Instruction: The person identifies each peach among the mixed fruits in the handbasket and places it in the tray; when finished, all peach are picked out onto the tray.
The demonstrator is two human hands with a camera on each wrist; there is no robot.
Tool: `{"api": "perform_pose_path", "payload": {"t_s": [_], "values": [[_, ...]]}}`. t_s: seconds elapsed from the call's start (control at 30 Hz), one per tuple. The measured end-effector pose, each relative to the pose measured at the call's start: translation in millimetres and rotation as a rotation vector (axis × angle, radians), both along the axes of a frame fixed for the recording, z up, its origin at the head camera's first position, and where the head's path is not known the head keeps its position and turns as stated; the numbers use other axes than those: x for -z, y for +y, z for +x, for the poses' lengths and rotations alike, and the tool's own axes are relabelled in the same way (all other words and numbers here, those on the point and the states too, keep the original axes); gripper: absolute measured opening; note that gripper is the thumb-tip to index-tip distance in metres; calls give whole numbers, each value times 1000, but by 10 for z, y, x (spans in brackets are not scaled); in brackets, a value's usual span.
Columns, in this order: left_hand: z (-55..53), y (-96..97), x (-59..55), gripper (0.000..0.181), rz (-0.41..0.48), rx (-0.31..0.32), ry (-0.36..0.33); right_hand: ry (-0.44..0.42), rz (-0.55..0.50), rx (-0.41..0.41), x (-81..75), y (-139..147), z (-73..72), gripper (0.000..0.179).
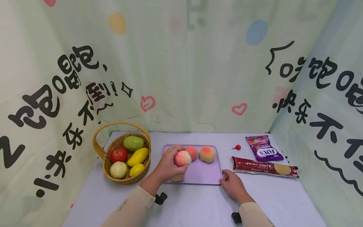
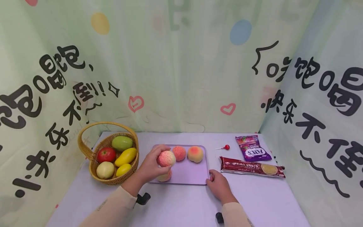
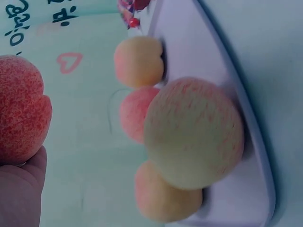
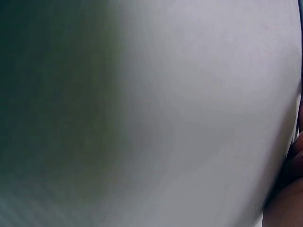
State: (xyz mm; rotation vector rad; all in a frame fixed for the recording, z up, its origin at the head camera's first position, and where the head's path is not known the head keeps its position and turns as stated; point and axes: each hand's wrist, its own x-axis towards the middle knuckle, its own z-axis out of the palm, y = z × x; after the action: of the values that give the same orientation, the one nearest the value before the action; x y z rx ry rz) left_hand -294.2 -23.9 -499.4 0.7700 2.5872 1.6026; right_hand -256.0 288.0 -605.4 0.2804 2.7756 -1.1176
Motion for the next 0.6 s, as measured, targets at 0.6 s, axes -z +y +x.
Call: {"api": "perform_pose_path", "payload": {"t_s": [0.6], "values": [[-99,429,344,56,-31,41,-8,-4,0,7,11,12,-10,53]]}}
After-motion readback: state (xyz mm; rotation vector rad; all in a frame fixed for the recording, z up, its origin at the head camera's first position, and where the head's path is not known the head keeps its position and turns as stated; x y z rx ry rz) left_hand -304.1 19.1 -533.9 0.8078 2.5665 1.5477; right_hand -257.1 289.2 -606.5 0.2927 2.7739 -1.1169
